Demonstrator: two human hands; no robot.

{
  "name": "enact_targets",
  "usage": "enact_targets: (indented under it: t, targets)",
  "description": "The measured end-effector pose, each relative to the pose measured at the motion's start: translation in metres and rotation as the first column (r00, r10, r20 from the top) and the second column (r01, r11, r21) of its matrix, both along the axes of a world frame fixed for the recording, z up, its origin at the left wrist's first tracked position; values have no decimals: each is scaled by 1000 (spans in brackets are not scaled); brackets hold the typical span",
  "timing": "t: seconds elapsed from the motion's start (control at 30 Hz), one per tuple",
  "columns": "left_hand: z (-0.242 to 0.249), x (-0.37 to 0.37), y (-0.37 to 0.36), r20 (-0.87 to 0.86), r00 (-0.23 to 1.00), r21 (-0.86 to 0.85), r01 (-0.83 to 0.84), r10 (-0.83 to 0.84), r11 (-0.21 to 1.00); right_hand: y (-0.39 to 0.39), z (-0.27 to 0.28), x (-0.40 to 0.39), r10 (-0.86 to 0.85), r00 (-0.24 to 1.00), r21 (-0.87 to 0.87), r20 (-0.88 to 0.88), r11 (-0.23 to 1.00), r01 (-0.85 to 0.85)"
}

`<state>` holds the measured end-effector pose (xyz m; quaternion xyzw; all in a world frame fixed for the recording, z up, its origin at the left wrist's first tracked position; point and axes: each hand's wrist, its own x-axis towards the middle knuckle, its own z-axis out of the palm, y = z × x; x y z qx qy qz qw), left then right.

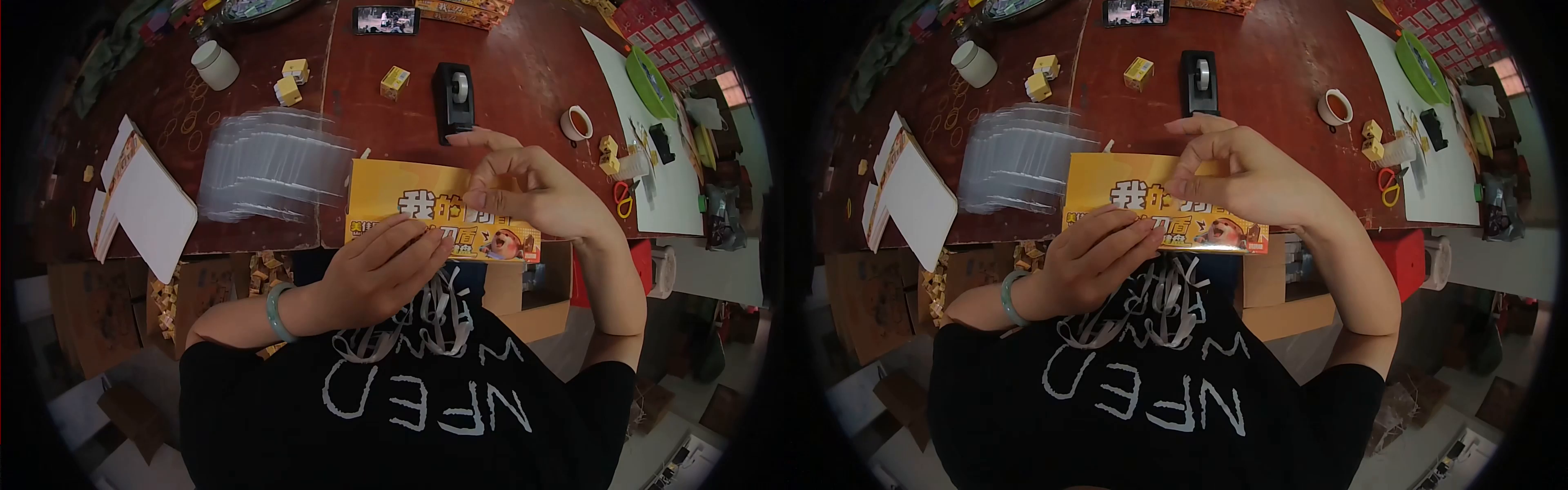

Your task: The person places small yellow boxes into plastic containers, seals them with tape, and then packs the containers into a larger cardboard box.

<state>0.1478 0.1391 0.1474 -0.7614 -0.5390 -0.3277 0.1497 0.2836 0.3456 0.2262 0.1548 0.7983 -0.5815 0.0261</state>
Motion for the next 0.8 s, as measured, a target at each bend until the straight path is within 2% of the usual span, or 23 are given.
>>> enact_targets:
  t: [0.5,0.73,0.8]
  targets:
    - [-3,-2,2,39,999,19,8,-9,1000,-9,-13,-4,-53,989,27,141,998,50]
    - [-4,-1,2,45,999,32,1,-3,999,-18,-10,-2,-92,992,56,80,995,88]
    - [-6,0,2,60,998,42,-7,4,999,-20,-13,0,-56,998,136,27,989,52]
